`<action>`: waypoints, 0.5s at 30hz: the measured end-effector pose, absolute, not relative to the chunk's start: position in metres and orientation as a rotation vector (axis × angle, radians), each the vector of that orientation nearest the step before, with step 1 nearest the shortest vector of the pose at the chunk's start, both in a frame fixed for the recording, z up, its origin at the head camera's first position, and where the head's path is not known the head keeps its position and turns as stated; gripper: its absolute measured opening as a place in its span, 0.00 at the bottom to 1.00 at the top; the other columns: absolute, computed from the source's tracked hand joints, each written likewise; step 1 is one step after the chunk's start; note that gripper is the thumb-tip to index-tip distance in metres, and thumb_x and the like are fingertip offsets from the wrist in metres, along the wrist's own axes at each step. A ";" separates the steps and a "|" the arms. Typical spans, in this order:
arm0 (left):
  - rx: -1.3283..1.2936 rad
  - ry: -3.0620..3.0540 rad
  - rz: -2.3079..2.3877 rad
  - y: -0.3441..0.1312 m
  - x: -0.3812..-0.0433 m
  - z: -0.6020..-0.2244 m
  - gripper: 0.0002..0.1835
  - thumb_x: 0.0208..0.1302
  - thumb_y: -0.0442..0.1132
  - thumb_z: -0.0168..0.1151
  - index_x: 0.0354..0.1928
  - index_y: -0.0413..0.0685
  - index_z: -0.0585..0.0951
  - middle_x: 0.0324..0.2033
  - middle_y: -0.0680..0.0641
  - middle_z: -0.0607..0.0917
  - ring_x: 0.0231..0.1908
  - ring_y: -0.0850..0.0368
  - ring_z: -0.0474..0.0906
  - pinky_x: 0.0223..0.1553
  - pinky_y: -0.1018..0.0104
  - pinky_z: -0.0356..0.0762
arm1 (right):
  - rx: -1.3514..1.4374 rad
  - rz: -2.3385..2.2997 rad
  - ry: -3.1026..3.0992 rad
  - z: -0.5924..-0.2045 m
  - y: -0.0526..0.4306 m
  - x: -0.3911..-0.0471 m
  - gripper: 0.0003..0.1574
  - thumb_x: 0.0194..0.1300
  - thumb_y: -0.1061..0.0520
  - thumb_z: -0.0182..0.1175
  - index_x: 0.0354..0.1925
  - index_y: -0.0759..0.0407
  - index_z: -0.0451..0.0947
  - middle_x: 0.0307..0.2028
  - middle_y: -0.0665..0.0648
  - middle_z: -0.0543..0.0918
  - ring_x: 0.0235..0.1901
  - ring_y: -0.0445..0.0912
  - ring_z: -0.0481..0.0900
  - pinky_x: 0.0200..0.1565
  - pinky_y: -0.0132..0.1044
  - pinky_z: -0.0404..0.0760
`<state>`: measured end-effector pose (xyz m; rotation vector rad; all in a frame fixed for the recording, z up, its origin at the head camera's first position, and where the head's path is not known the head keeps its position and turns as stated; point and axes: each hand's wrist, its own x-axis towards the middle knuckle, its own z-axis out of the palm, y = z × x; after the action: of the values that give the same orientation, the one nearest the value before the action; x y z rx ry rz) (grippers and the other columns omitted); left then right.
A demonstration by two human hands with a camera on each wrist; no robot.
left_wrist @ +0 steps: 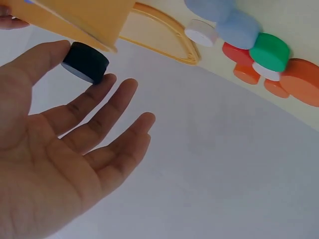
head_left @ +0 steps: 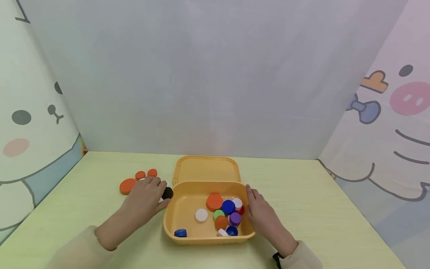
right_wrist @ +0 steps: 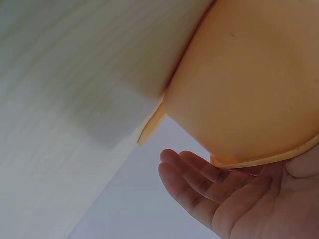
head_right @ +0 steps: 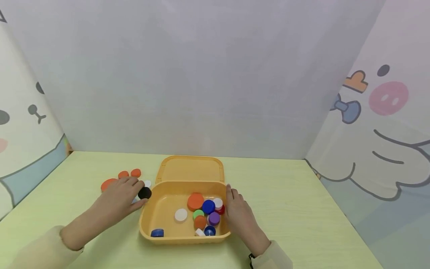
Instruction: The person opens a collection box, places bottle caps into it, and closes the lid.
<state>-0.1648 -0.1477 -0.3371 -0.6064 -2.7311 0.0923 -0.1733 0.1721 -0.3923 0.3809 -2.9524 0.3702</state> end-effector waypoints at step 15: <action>-0.731 -2.856 0.024 -0.103 -0.169 -0.355 0.23 0.51 0.51 0.66 0.41 0.40 0.77 0.36 0.43 0.79 0.43 0.46 0.73 0.47 0.54 0.75 | 0.367 0.364 -2.957 -0.394 0.172 -0.174 0.34 0.64 0.60 0.50 0.66 0.68 0.54 0.58 0.68 0.69 0.55 0.59 0.72 0.52 0.50 0.75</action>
<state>-0.1686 -0.1025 -0.3552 -0.7314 -2.8564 0.0236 -0.1740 0.1717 -0.3938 0.3673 -2.9568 0.3639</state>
